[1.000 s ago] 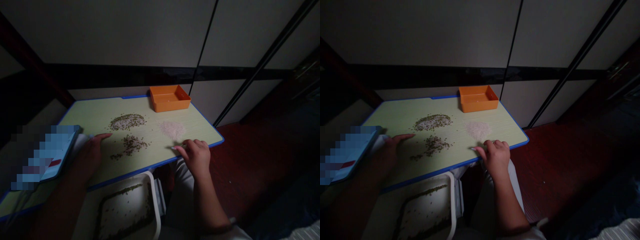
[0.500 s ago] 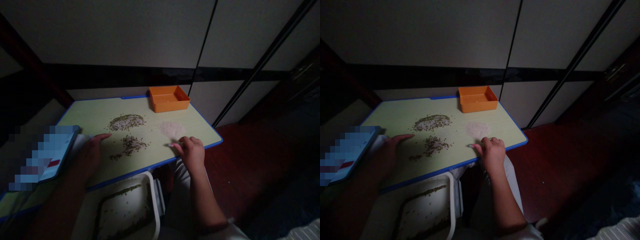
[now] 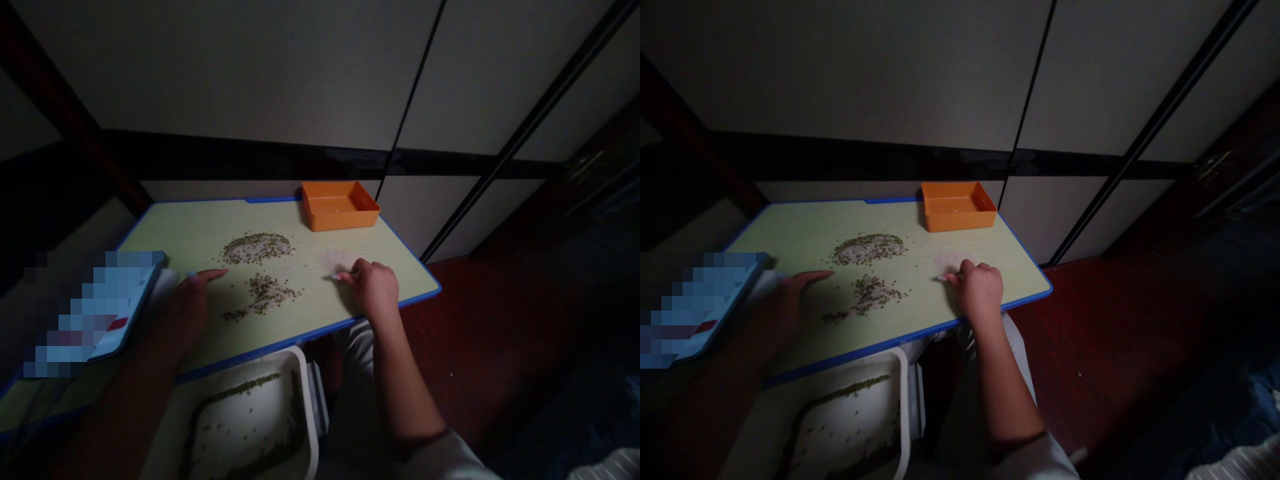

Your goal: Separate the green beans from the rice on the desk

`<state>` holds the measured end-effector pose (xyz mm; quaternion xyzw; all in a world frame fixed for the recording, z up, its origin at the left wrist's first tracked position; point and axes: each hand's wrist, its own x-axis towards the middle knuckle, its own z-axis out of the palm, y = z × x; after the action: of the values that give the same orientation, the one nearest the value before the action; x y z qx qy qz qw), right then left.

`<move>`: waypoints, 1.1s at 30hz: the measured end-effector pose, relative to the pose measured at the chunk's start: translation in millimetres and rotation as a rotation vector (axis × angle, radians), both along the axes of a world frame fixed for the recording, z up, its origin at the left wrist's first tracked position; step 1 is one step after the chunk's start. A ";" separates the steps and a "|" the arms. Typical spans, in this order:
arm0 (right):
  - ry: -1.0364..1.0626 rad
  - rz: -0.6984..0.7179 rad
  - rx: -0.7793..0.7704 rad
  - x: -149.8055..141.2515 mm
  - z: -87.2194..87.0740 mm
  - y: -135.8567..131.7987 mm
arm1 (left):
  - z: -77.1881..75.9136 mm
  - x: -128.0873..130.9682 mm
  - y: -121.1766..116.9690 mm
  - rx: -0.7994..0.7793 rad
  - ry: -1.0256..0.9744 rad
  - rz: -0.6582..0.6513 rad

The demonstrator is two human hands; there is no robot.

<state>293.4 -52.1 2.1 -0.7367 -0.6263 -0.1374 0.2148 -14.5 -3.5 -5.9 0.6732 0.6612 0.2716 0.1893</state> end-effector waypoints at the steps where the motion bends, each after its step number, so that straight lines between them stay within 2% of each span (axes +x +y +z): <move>1: 0.007 0.006 -0.014 0.9 3.5 0.5 | -1.3 -0.5 0.4 -0.005 -0.029 0.005; 3: 0.053 0.022 -0.026 3.7 10.7 -0.5 | -2.8 -1.1 1.5 -0.027 -0.057 0.007; 8: 0.232 0.097 0.020 10.7 25.9 -11.7 | -0.8 -0.1 2.6 -0.029 0.014 -0.037; 13: 0.390 0.329 0.120 7.9 41.9 -12.7 | -0.8 1.5 0.3 0.008 -0.036 -0.043; 16: 0.447 0.527 0.067 3.2 54.6 6.4 | -0.2 2.4 -0.8 0.001 -0.051 -0.040; 19: 0.474 0.704 -0.046 -0.5 61.9 38.2 | 2.3 3.0 -1.3 -0.010 -0.058 -0.036; 23: 0.710 0.896 -0.227 -4.0 53.7 73.2 | 3.5 1.8 -0.1 -0.027 -0.048 -0.036; 25: 0.713 0.879 -0.247 -6.0 44.9 79.0 | 2.3 0.4 1.1 -0.029 -0.034 -0.041; 28: 0.544 0.774 -0.241 -10.3 34.6 76.2 | 1.2 -0.8 1.6 -0.029 -0.009 -0.053; 33: 0.296 0.705 -0.287 -27.3 34.7 67.7 | 5.2 2.2 -2.0 -0.049 -0.028 -0.013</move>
<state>266.1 15.5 36.8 -0.5112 -0.8157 0.1407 0.2315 -12.3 -5.5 -0.7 0.6687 0.6606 0.2637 0.2166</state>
